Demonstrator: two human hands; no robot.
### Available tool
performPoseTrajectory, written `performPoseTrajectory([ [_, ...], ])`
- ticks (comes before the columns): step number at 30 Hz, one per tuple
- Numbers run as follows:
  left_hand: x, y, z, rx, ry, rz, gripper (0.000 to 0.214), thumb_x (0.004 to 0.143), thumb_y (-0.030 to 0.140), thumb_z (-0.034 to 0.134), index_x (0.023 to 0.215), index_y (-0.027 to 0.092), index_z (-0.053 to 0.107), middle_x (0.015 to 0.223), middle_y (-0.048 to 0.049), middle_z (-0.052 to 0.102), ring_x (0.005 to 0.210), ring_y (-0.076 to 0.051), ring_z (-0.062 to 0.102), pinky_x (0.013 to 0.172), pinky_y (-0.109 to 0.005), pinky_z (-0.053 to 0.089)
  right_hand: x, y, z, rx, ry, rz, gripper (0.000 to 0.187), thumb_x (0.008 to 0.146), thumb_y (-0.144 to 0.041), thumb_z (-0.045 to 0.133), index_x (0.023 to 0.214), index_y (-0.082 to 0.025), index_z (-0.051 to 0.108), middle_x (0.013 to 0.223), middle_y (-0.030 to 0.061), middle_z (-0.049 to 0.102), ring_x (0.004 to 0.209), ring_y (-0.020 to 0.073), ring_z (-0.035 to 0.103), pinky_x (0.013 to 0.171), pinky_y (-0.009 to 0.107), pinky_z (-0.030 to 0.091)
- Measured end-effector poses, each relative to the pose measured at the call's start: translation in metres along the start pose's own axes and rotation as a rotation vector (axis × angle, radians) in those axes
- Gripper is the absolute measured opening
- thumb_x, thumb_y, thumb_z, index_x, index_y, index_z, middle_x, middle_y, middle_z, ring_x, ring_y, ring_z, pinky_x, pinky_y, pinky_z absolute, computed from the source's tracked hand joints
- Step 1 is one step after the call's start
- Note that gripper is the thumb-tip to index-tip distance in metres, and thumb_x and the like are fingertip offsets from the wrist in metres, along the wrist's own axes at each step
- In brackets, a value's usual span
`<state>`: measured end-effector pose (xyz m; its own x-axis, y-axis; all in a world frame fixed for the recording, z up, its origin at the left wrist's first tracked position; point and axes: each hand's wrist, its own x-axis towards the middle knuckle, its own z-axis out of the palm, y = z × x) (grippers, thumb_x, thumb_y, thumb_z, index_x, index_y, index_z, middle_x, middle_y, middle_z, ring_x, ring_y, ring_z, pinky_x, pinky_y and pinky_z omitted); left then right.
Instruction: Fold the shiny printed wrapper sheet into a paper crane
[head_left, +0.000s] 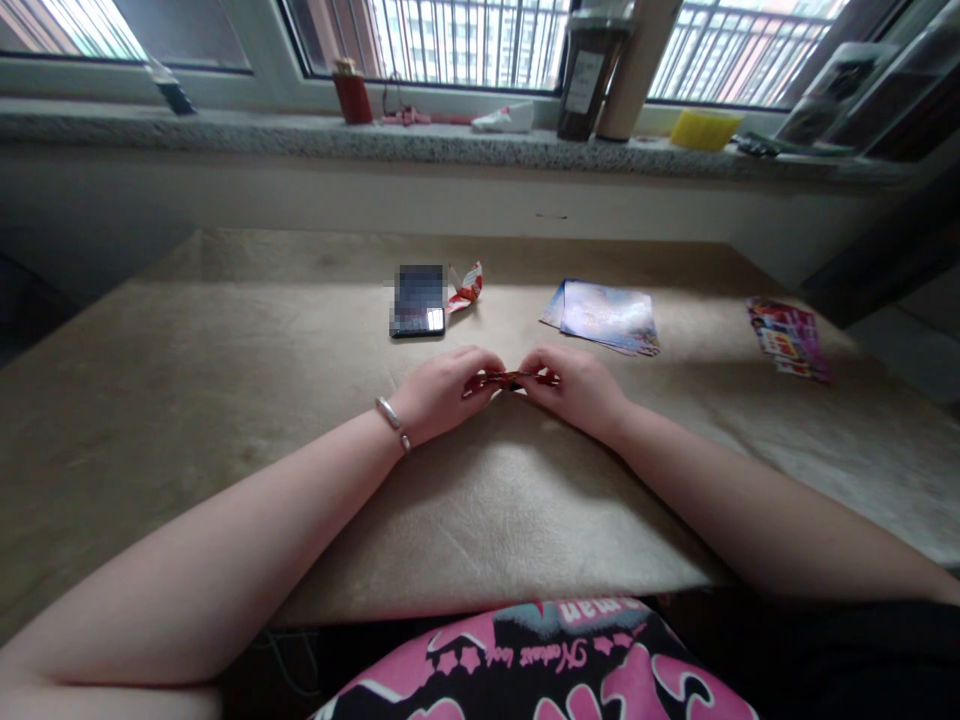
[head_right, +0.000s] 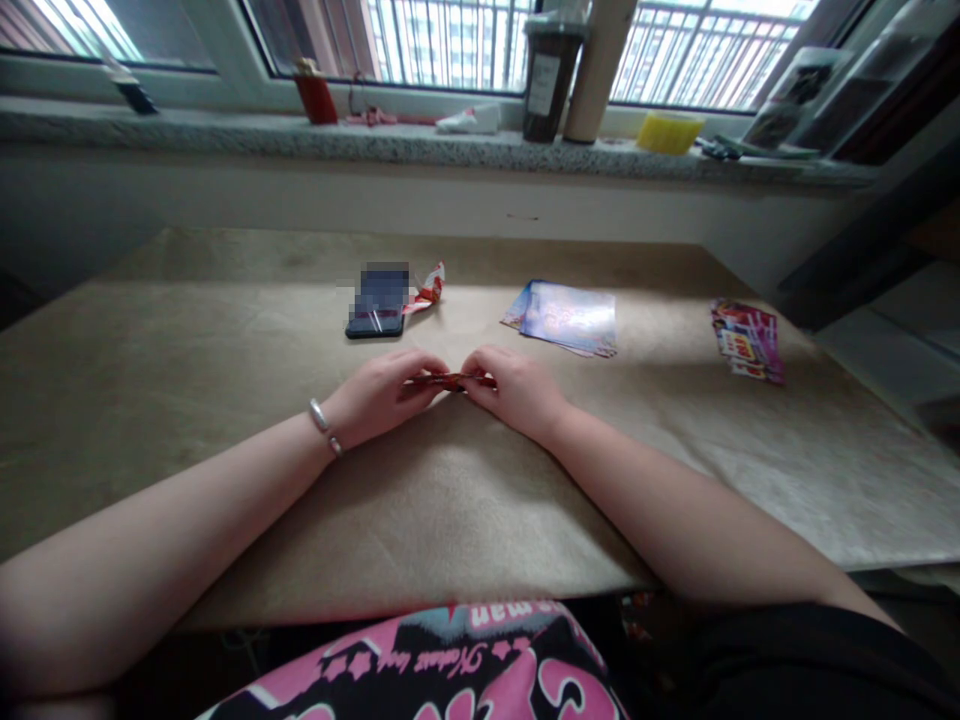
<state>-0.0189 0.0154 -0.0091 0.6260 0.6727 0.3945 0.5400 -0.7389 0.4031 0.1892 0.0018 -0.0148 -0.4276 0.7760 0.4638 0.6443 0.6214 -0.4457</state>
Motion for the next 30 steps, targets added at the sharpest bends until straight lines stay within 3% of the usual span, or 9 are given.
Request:
performPoseTrajectory([
  [14,0.0009,-0.0062,-0.0002,-0.009,-0.034,0.059,0.014,0.084,0.026,0.053,0.090,0.015,0.059,0.092,-0.0056,0.059,0.079,-0.013,0.057,0.073,-0.025,0.048,-0.0001,-0.0011,-0.0025,-0.506,-0.059,-0.393,0.022,0.092,-0.028,0.042,0.081,-0.020,0.059,0.085,0.0014,0.068,0.075,0.0126,0.058,0.063,0.026,0.034],
  [30,0.0038,-0.0098,0.0010,0.145,-0.093,0.180,0.014,0.084,0.019,0.052,0.087,0.017,0.066,0.091,-0.0044,0.067,0.088,-0.016,0.057,0.083,-0.029,0.047,0.0033,-0.0012,-0.0019,-0.458,-0.194,-0.395,0.024,0.093,-0.029,0.041,0.088,-0.021,0.064,0.092,0.0046,0.068,0.085,0.0159,0.058,0.066,0.028,0.037],
])
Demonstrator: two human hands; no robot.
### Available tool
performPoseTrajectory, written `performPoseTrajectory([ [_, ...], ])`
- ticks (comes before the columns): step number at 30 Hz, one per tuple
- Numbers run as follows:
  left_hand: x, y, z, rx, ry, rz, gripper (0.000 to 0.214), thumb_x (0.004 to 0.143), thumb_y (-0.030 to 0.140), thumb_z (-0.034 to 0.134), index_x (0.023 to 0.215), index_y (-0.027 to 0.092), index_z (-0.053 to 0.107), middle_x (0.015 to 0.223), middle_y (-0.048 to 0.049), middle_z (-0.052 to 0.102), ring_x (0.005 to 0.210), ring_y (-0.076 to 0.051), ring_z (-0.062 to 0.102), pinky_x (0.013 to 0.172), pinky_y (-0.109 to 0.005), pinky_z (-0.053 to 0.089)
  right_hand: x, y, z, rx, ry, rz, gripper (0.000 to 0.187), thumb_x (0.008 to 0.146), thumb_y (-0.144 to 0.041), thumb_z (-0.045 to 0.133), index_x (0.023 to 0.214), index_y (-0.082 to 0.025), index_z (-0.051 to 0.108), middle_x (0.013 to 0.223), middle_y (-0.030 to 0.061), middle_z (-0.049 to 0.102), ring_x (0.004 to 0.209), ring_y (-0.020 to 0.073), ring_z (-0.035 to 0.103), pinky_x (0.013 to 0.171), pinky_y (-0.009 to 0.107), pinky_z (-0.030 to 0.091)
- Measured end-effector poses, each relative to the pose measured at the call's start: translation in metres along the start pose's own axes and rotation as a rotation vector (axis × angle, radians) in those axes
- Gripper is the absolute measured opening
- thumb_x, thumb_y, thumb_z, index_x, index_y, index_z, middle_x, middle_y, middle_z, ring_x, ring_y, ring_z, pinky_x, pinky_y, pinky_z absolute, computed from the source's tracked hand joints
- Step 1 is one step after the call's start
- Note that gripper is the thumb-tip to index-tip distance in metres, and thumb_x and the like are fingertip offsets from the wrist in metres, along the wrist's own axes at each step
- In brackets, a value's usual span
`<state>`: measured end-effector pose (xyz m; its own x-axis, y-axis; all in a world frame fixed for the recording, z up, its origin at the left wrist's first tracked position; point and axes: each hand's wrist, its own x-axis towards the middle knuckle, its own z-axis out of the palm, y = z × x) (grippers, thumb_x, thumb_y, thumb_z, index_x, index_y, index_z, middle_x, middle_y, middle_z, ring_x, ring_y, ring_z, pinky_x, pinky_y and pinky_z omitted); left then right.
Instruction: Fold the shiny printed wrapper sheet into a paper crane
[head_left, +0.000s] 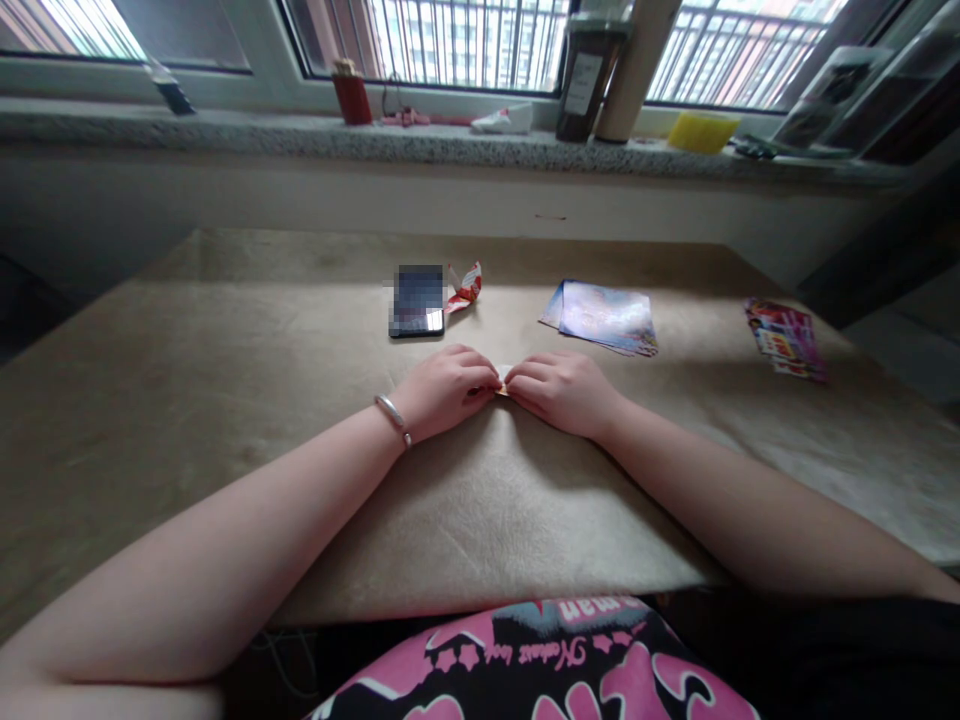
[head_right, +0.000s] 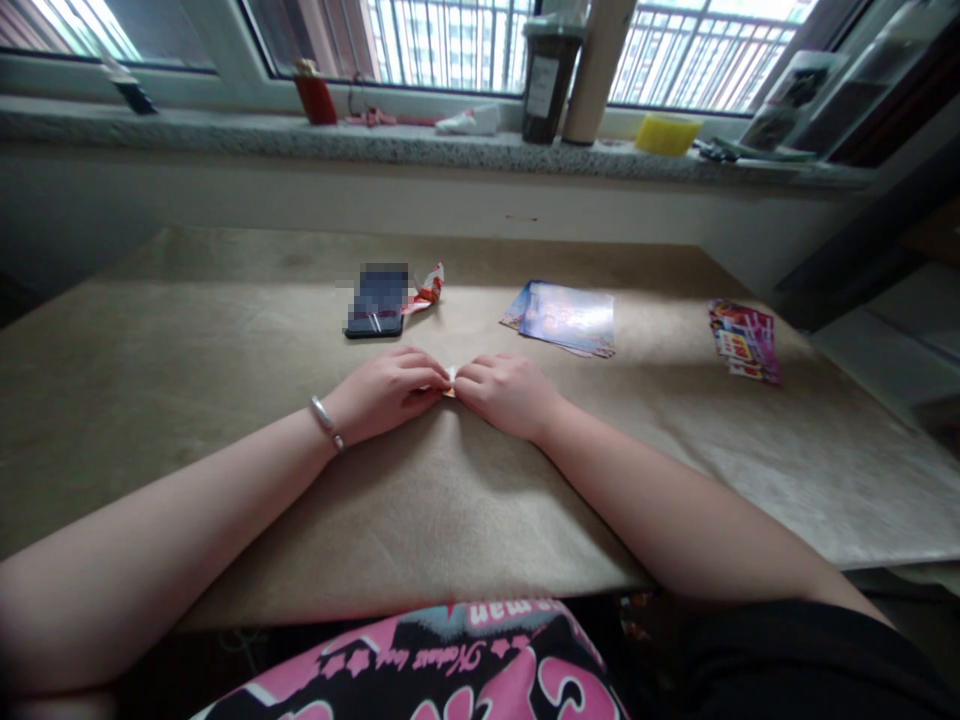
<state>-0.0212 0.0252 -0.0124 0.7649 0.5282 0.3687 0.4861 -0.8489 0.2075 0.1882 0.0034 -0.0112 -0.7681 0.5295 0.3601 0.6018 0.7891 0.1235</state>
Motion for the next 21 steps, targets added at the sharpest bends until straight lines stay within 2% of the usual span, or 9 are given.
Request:
performPoseTrajectory([
  [6,-0.0013,-0.0006,-0.0011,0.045,-0.018,0.056,0.019,0.088,0.021,0.049,0.090,0.019,0.068,0.094,-0.0047,0.068,0.087,-0.015,0.058,0.081,-0.028,0.047,-0.0024,0.0021,-0.0004,-0.015,-0.053,-0.057,0.026,0.093,-0.026,0.040,0.091,-0.019,0.065,0.095,0.0052,0.069,0.087,0.0169,0.059,0.068,0.028,0.041],
  [11,-0.0014,-0.0003,-0.0021,0.079,-0.018,0.090,0.021,0.089,0.023,0.047,0.092,0.017,0.067,0.095,-0.0050,0.068,0.087,-0.015,0.058,0.079,-0.028,0.048,-0.0049,0.0029,0.0003,0.090,-0.017,-0.045,0.028,0.093,-0.029,0.041,0.091,-0.019,0.067,0.096,0.0053,0.069,0.088,0.0169,0.060,0.071,0.029,0.045],
  [21,-0.0033,-0.0026,-0.0038,-0.020,-0.049,0.050,0.018,0.086,0.018,0.049,0.092,0.019,0.067,0.100,-0.0048,0.066,0.090,-0.015,0.059,0.082,-0.028,0.048,-0.0049,0.0054,0.0026,0.312,0.037,0.034,0.020,0.088,-0.026,0.049,0.085,-0.020,0.068,0.087,0.0062,0.069,0.081,0.0167,0.058,0.075,0.030,0.048],
])
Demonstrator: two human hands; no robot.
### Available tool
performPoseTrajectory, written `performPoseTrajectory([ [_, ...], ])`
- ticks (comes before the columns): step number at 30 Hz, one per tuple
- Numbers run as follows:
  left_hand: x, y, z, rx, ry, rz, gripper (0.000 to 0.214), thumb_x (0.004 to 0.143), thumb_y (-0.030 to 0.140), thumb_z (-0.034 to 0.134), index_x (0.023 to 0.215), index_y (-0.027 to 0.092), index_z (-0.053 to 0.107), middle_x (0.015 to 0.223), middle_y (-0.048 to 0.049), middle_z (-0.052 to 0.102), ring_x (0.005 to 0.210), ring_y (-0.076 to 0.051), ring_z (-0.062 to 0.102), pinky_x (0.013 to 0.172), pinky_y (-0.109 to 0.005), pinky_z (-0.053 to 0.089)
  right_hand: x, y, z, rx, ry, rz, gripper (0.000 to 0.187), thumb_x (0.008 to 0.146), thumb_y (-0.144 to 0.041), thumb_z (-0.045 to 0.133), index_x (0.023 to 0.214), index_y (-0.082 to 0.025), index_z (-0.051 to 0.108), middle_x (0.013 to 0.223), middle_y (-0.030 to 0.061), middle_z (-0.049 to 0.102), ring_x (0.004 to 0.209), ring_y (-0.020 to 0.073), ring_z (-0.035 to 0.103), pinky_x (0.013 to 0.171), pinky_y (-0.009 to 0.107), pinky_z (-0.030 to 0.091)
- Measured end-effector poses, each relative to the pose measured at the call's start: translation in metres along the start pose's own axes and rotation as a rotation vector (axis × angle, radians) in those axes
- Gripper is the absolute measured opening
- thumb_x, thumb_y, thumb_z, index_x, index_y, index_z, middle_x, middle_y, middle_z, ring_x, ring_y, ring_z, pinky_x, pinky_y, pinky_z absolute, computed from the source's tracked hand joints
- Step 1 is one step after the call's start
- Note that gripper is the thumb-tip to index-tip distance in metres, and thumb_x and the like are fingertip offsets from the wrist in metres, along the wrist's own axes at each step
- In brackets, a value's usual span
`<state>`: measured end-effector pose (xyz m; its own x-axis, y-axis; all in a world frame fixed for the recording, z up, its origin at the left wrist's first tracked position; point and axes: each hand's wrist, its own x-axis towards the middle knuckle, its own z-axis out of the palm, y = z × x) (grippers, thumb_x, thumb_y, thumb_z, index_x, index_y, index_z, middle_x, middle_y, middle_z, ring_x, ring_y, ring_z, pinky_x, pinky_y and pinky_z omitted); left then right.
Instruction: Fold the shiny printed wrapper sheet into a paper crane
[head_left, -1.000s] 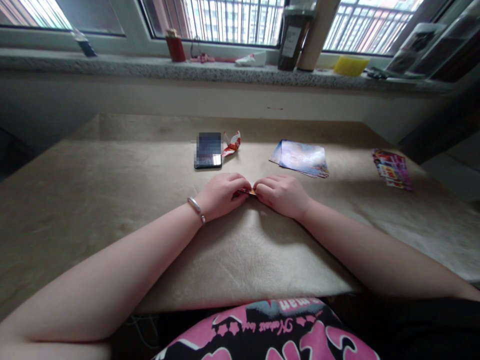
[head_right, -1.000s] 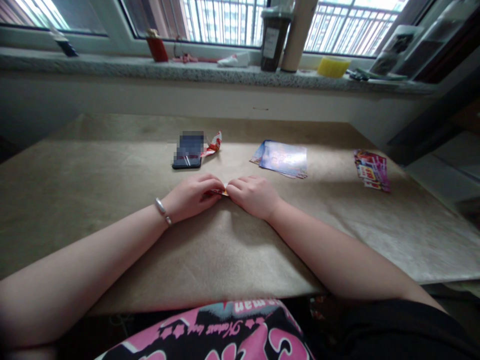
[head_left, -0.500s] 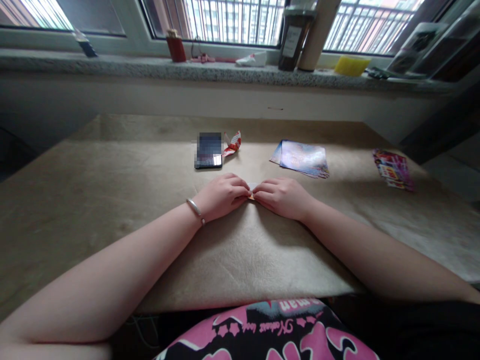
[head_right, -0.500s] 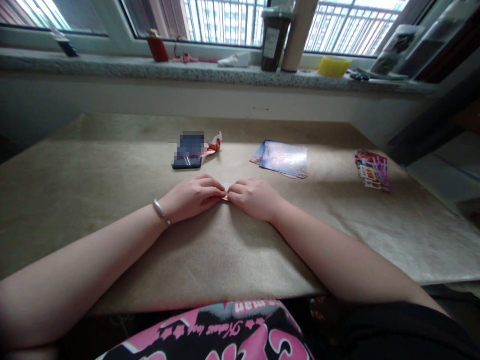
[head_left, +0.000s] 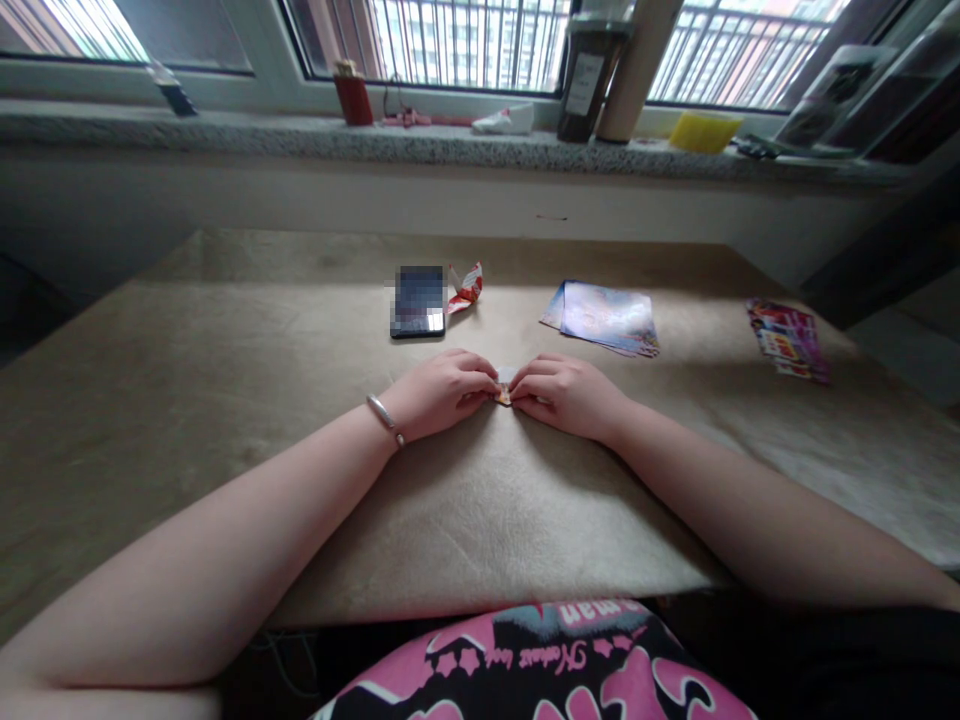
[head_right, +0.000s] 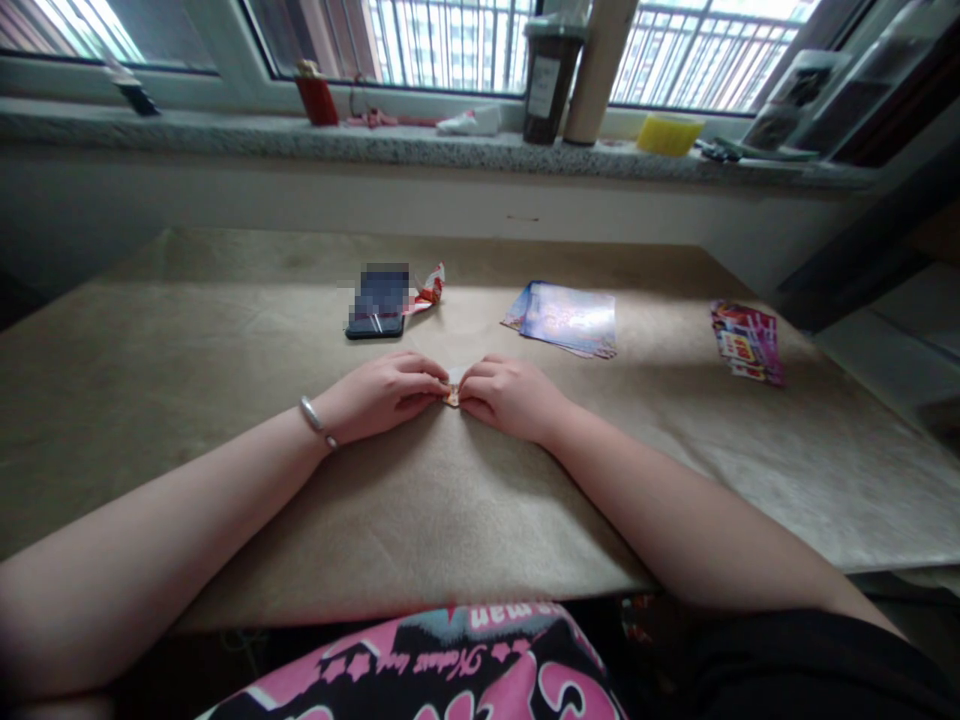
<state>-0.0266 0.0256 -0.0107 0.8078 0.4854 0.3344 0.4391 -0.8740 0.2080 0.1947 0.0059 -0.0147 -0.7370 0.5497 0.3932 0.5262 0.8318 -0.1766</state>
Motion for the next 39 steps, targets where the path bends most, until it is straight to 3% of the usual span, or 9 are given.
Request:
performPoseTrajectory([
  [10,0.002,0.003,-0.002,0.091,-0.029,0.022,0.023,0.090,0.019,0.045,0.094,0.018,0.068,0.097,-0.0056,0.066,0.089,-0.016,0.056,0.081,-0.028,0.047,-0.001,0.003,-0.002,0.008,0.024,0.027,0.017,0.086,-0.028,0.052,0.084,-0.019,0.066,0.087,0.0071,0.065,0.079,0.0165,0.056,0.072,0.029,0.045],
  [14,0.003,0.011,-0.004,0.196,-0.057,-0.004,0.022,0.087,0.016,0.047,0.092,0.017,0.068,0.094,-0.0080,0.065,0.086,-0.017,0.056,0.078,-0.030,0.047,-0.001,0.007,-0.005,-0.004,-0.017,0.025,0.017,0.085,-0.026,0.052,0.078,-0.019,0.066,0.078,0.0060,0.064,0.076,0.0164,0.055,0.070,0.028,0.044],
  [24,0.002,0.016,-0.007,0.301,-0.120,-0.029,0.021,0.089,0.020,0.045,0.095,0.019,0.065,0.088,-0.0058,0.062,0.080,-0.017,0.056,0.070,-0.028,0.045,-0.003,0.007,-0.009,-0.112,-0.086,0.010,0.020,0.088,-0.028,0.048,0.087,-0.019,0.066,0.079,0.0059,0.063,0.074,0.0164,0.054,0.067,0.028,0.042],
  [30,0.003,0.020,-0.005,0.371,-0.092,-0.028,0.024,0.091,0.027,0.042,0.083,0.015,0.062,0.083,-0.0061,0.061,0.075,-0.016,0.055,0.064,-0.026,0.042,0.001,0.002,-0.002,-0.138,-0.033,-0.044,0.026,0.090,-0.032,0.045,0.089,-0.019,0.066,0.082,0.0069,0.064,0.078,0.0179,0.053,0.072,0.030,0.043],
  [39,0.004,0.023,-0.002,0.443,-0.093,-0.036,0.022,0.091,0.027,0.044,0.080,0.015,0.059,0.081,-0.0054,0.060,0.073,-0.016,0.054,0.061,-0.026,0.041,0.006,-0.004,-0.001,-0.223,-0.073,-0.025,0.025,0.091,-0.030,0.043,0.085,-0.017,0.064,0.083,0.0074,0.064,0.076,0.0169,0.052,0.068,0.029,0.040],
])
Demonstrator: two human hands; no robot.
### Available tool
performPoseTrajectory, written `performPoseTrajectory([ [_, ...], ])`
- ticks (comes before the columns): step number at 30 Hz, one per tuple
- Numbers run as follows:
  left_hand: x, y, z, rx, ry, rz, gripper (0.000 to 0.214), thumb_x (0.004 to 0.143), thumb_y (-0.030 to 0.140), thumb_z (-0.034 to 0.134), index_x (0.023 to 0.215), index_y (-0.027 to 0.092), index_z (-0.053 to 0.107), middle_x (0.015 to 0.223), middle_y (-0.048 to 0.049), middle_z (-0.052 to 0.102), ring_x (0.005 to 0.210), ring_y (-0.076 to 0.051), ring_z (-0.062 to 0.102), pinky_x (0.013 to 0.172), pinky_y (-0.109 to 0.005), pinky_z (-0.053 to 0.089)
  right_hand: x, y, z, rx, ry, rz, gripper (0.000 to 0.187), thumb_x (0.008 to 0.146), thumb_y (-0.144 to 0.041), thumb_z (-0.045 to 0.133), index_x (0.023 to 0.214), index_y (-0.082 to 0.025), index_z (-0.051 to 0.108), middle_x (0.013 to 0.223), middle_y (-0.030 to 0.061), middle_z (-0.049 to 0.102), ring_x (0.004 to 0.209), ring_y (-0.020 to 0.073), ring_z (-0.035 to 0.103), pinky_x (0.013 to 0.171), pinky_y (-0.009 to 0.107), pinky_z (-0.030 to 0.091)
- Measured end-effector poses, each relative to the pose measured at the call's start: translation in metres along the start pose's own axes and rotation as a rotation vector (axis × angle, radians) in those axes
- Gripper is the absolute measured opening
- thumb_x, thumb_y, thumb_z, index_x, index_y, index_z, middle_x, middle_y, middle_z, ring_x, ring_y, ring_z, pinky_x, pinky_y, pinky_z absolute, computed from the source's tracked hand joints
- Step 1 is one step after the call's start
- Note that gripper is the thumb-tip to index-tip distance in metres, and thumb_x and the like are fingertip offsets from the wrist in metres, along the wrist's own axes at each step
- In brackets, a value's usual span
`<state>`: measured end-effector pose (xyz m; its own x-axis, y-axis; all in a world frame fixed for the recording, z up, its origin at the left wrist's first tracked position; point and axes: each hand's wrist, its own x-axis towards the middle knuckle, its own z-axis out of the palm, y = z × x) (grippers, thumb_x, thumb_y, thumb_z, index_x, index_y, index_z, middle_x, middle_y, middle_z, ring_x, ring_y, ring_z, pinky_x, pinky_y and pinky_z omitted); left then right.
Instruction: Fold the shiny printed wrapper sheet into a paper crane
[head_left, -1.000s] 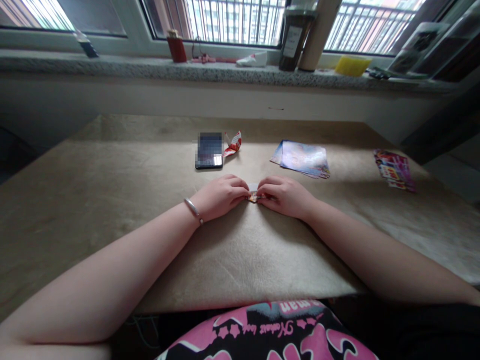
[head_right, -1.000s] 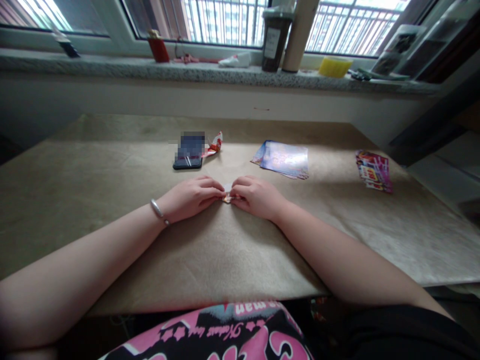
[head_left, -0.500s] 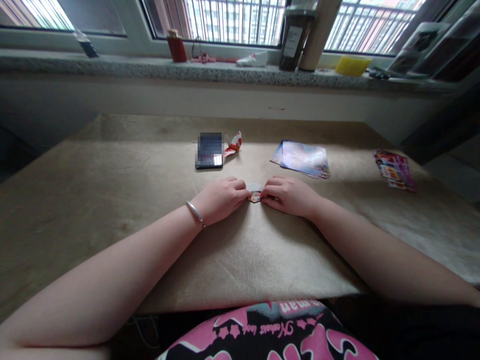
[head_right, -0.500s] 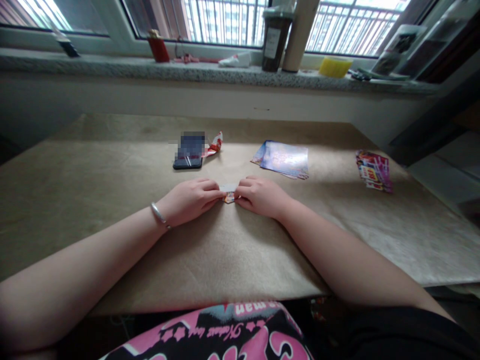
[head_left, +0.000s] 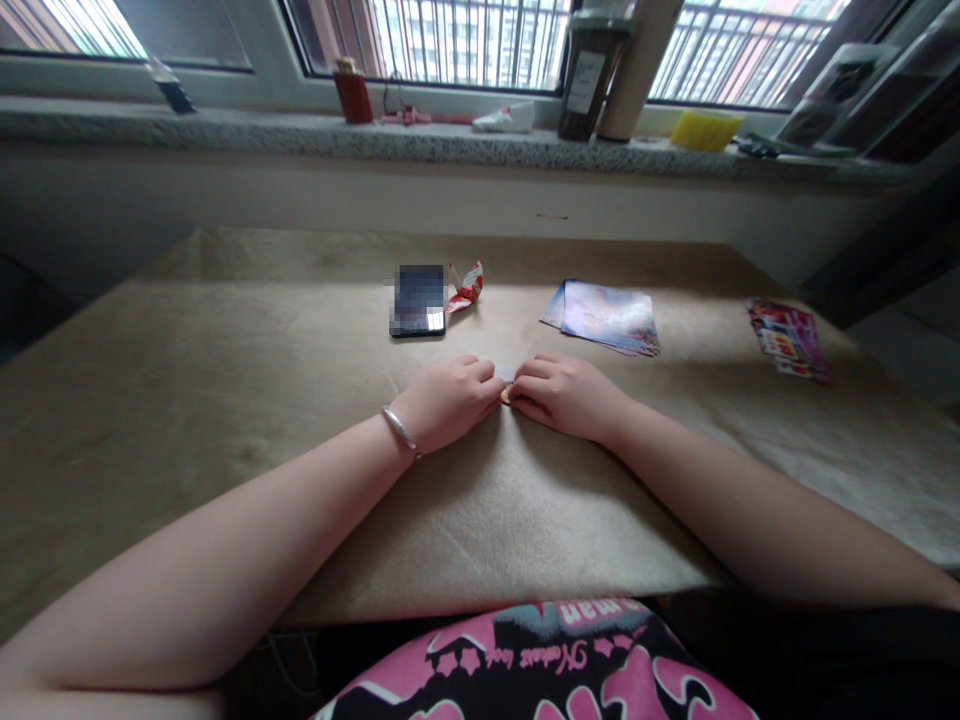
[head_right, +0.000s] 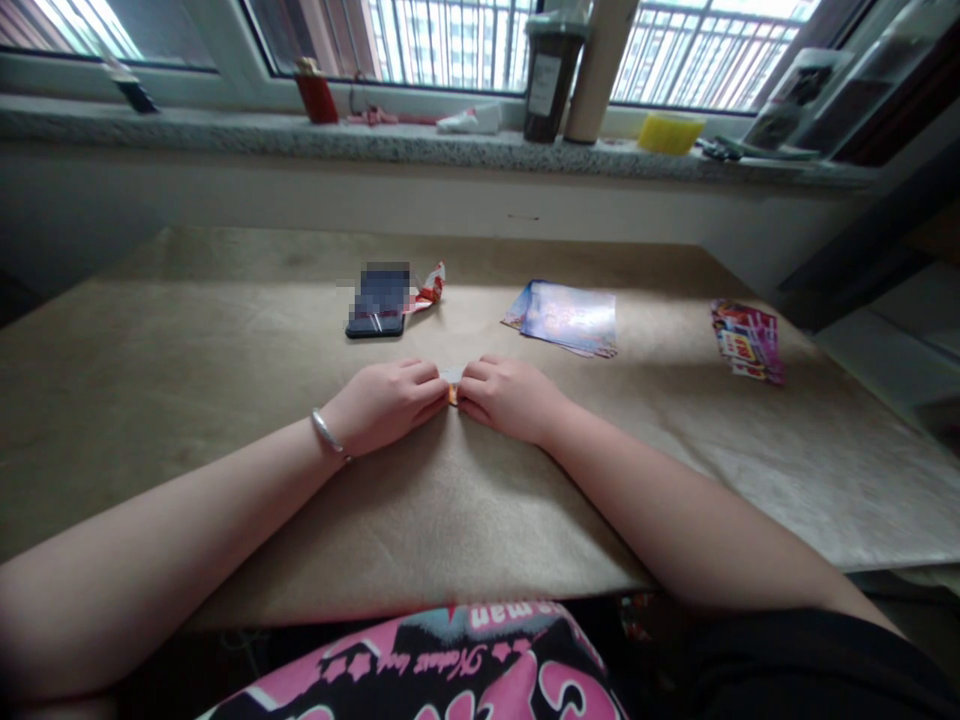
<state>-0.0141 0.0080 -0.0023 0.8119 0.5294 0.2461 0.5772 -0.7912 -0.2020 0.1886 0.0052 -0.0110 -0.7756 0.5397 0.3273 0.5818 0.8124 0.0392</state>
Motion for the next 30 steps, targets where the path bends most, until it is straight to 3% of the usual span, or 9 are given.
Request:
performPoseTrajectory([
  [6,-0.0010,-0.0019,0.0015,-0.025,0.022,0.023,0.020,0.091,0.027,0.044,0.082,0.018,0.060,0.085,-0.0032,0.061,0.075,-0.015,0.053,0.059,-0.025,0.039,0.0014,-0.0028,0.0002,-0.057,-0.006,-0.034,0.028,0.092,-0.027,0.040,0.081,-0.016,0.063,0.080,0.0069,0.062,0.074,0.0162,0.050,0.066,0.028,0.038],
  [20,0.0005,-0.0010,0.0013,-0.047,0.002,-0.081,0.020,0.087,0.029,0.048,0.079,0.016,0.061,0.079,-0.0042,0.061,0.075,-0.016,0.055,0.060,-0.025,0.040,0.0025,-0.0053,0.0009,-0.064,0.014,0.003,0.024,0.090,-0.030,0.044,0.084,-0.017,0.064,0.081,0.0052,0.063,0.074,0.0158,0.051,0.063,0.028,0.034],
  [30,-0.0018,-0.0070,0.0038,-0.102,0.045,-0.024,0.017,0.087,0.026,0.049,0.082,0.018,0.063,0.077,-0.0019,0.061,0.073,-0.015,0.055,0.062,-0.025,0.041,0.0043,-0.0069,0.0037,0.153,-0.001,0.246,0.016,0.084,-0.027,0.049,0.081,-0.019,0.063,0.083,0.0030,0.062,0.073,0.0136,0.053,0.061,0.024,0.033],
])
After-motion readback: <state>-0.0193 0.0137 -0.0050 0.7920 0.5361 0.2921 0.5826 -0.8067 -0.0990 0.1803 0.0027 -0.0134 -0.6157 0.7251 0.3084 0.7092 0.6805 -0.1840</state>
